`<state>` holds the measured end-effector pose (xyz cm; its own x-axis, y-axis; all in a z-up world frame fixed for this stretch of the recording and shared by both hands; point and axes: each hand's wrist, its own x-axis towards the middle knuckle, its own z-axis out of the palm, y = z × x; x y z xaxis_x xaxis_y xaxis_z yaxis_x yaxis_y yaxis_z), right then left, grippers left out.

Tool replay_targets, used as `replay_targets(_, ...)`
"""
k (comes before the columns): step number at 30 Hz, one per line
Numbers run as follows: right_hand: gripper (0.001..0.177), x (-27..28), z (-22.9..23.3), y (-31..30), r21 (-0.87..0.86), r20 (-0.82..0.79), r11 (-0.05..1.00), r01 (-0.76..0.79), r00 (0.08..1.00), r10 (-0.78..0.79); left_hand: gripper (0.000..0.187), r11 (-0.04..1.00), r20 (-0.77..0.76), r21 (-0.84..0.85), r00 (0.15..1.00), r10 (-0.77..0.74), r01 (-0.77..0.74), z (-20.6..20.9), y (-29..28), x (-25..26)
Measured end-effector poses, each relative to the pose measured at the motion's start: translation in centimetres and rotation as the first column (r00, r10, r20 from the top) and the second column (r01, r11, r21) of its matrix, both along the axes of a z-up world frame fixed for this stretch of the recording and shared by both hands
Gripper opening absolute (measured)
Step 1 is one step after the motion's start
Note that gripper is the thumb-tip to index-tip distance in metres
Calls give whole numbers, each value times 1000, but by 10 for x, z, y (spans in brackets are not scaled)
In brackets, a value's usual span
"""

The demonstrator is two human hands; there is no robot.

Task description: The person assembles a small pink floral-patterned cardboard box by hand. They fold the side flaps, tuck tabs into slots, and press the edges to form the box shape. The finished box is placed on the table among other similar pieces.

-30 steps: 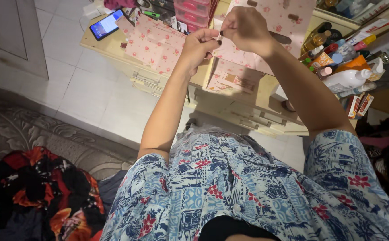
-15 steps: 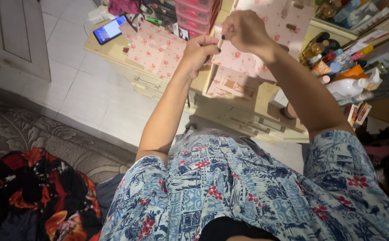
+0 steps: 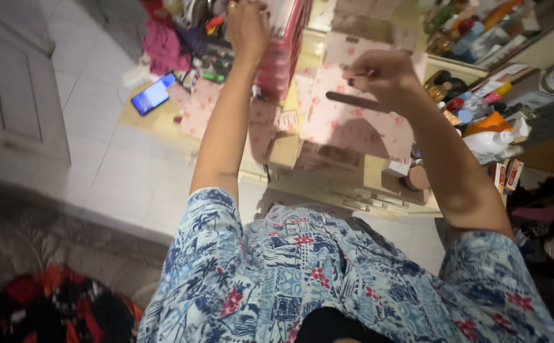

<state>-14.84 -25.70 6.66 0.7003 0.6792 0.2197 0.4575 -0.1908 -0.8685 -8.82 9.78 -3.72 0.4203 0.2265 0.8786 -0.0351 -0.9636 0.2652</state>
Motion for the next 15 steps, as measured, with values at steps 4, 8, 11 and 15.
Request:
replay_targets(4, 18, 5, 8, -26, 30, 5, 985, 170, 985, -170, 7, 996, -281, -91, 959, -39, 14, -2, 21, 38)
replay_targets(8, 14, 11, 4, -38, 69, -78, 966, 249, 967, -243, 6, 997, -270, -77, 962, -37, 16, -17, 34, 60)
replay_targets(11, 17, 18, 3, -40, 52, -121, 957, 287, 953, -279, 5, 996, -293, -38, 952, -83, 75, -23, 40, 70)
replay_targets(15, 20, 21, 3, -39, 142, -215, 945, 296, 941, -263, 13, 987, -299, 87, 949, -102, 133, -10, 30, 64)
